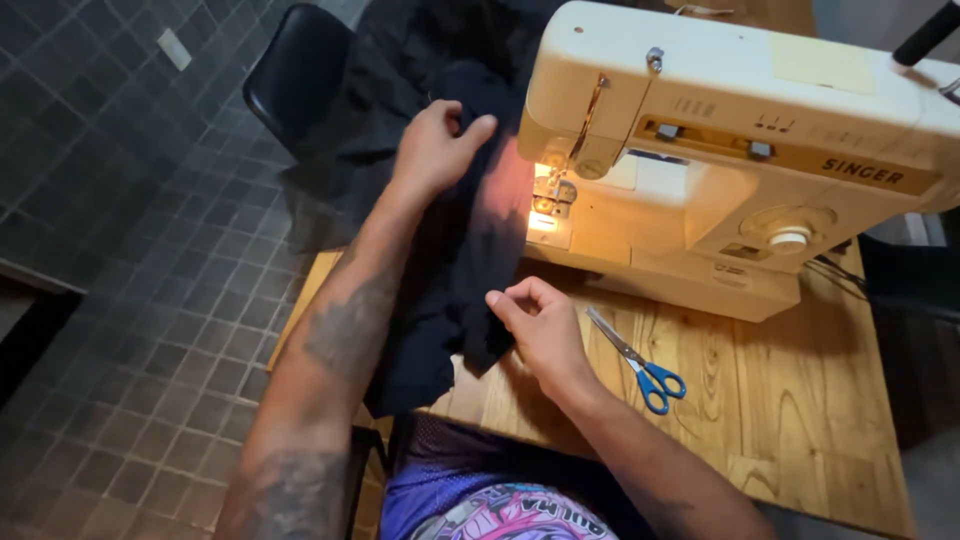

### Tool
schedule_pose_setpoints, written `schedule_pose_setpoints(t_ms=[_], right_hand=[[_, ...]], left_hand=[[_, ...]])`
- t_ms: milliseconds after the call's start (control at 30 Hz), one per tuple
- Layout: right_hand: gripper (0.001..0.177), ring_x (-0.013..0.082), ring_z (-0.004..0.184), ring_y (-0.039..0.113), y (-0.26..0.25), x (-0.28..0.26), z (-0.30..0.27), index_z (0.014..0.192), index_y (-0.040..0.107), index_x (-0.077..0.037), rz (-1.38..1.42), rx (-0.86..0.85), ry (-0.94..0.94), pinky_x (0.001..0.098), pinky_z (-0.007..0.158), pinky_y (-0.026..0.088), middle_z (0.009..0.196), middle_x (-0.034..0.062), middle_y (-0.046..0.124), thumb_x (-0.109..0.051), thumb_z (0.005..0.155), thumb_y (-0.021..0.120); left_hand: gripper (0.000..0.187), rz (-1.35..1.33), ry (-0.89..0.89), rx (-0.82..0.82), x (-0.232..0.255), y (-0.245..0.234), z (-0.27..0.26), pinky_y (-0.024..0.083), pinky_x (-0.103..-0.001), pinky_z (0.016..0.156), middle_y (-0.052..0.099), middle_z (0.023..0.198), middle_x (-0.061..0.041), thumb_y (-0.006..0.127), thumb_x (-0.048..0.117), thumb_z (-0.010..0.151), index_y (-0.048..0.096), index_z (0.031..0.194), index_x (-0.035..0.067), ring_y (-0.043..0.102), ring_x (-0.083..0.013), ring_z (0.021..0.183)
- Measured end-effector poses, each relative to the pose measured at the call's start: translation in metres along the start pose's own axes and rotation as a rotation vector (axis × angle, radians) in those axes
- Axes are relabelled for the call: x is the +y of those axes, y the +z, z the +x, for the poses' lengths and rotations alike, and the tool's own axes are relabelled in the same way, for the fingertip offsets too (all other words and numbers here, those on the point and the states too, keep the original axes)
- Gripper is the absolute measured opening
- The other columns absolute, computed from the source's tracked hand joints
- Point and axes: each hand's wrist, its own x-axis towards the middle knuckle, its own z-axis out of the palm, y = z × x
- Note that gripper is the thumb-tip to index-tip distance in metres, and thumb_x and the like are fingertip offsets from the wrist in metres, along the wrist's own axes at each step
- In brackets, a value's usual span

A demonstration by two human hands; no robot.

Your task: Sewing black fabric using a Singer sewing machine and scissors

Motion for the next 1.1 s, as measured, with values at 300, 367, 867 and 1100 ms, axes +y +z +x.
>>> schedule_pose_setpoints(t_ms=[300, 367, 867, 1100], right_hand=[[0.023, 0.0039, 0.057, 0.039, -0.006, -0.003, -0.005, 0.076, 0.06, -0.014, -0.034, 0.003, -0.094, 0.0236, 0.052, 0.031, 0.061, -0.0061, 0.048, -0.013, 0.089, 0.078], [0.023, 0.0032, 0.058, 0.036, -0.009, -0.006, -0.006, 0.077, 0.059, -0.015, -0.042, -0.003, -0.101, 0.0234, 0.053, 0.029, 0.061, -0.0074, 0.044, -0.013, 0.09, 0.078], [0.022, 0.0132, 0.08, 0.059, -0.053, -0.008, -0.055, 0.108, 0.057, -0.005, 0.45, -0.197, -0.101, 0.0269, 0.074, 0.047, 0.093, 0.0078, 0.063, -0.004, 0.09, 0.07], [0.079, 0.0301, 0.121, 0.063, -0.076, -0.004, -0.088, 0.149, 0.041, 0.012, 0.662, -0.244, 0.211, 0.0422, 0.11, 0.045, 0.137, 0.025, 0.064, 0.01, 0.074, 0.065]], left_hand=[[0.053, 0.413, -0.227, -0.211, 0.04, 0.018, 0.038, 0.053, -0.049, 0.099, 0.062, 0.134, -0.022, 0.06, 0.033, 0.085, 0.064, 0.13, 0.004, 0.062, -0.0437, 0.121], [0.032, 0.308, -0.138, -0.043, 0.007, 0.024, 0.047, 0.051, -0.052, 0.081, 0.065, 0.101, -0.02, 0.057, 0.034, 0.08, 0.065, 0.095, 0.007, 0.064, -0.0438, 0.096], [0.017, -1.229, -0.543, 0.298, -0.012, -0.045, -0.054, 0.043, -0.032, 0.045, 0.058, 0.057, 0.001, 0.069, 0.022, 0.077, 0.061, 0.066, 0.013, 0.055, -0.0154, 0.048], [0.026, -0.435, -0.34, 0.032, -0.003, -0.047, -0.092, 0.033, -0.028, 0.055, 0.044, 0.064, 0.011, 0.068, 0.029, 0.095, 0.055, 0.074, 0.021, 0.038, -0.003, 0.06]])
